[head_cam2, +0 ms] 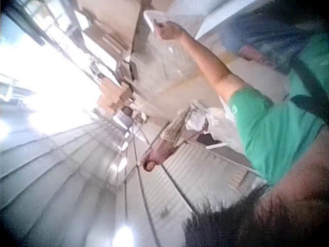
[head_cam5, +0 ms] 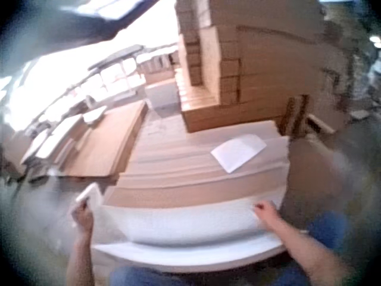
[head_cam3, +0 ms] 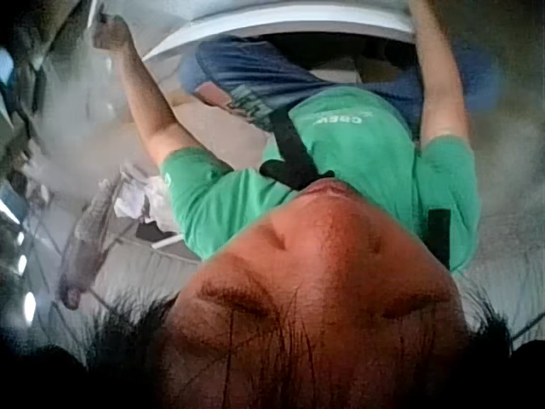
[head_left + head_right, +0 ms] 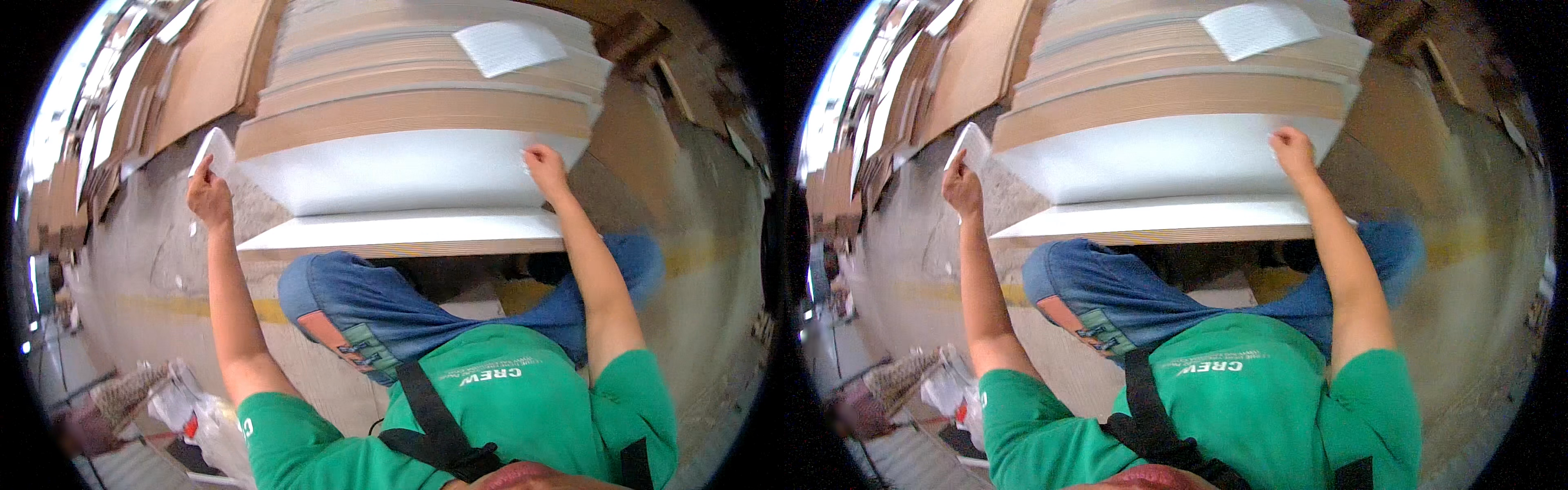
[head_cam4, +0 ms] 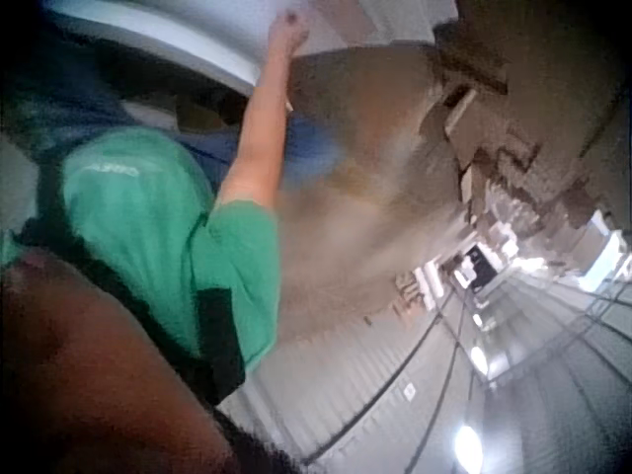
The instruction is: The person sits on the floor and repeatedly peels individual adhesive labels from a sheet, then places them onto a stack of white boards. The person handles the label sheet and the boards by hand, working one label at a time.
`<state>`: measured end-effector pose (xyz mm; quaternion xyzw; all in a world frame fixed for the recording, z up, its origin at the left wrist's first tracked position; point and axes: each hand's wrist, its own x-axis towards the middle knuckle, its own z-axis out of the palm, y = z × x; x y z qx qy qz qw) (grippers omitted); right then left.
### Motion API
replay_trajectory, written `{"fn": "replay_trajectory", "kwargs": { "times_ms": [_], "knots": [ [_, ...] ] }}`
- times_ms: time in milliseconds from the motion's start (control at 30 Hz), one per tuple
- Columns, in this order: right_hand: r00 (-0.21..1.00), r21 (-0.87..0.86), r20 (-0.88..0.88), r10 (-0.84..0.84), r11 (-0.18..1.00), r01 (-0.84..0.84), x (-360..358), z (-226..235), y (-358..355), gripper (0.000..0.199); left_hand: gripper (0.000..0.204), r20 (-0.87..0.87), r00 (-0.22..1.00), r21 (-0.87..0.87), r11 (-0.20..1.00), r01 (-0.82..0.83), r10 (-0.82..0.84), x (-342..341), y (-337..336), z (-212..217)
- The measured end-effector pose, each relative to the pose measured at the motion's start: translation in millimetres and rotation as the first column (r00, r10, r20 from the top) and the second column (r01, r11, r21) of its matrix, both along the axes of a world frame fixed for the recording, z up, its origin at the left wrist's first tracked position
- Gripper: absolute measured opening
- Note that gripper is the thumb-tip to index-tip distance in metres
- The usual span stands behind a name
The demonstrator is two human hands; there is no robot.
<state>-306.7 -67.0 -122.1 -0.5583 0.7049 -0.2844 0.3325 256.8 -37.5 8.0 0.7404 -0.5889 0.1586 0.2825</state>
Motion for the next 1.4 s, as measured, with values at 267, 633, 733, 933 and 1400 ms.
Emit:
{"fn": "replay_trajectory", "kwargs": {
  "times_ms": [267,633,733,933,1400],
  "knots": [
    [0.845,-0.364,-0.535,-0.025,0.909,-0.203,-9.4,-33.0,6.7,0.013,0.039,-0.149,0.776,0.472,0.733,-0.489,0.613,98.5,-26.8,-103.2],
    [0.98,-0.031,0.079,-0.18,0.983,0.183,-39.5,0.6,0.4,0.019,0.057,-0.392,0.669,0.585,0.733,-0.348,0.631,117.0,-58.3,-145.8],
    [0.778,0.149,0.557,-0.29,0.957,0.25,-43.3,32.0,1.9,0.015,0.051,-0.752,0.464,0.324,0.875,-0.36,0.469,104.2,-52.9,-153.1],
    [0.644,0.207,0.695,-0.322,0.946,0.25,-64.6,48.1,11.3,0.01,0.046,-0.76,0.48,0.28,0.887,-0.366,0.438,117.4,-44.8,-157.7],
    [0.85,0.016,0.463,-0.249,0.962,0.273,-43.3,30.0,-5.2,0.022,0.052,-0.654,0.517,0.522,0.824,-0.221,0.553,106.2,-57.0,-120.5]
  ]
}}
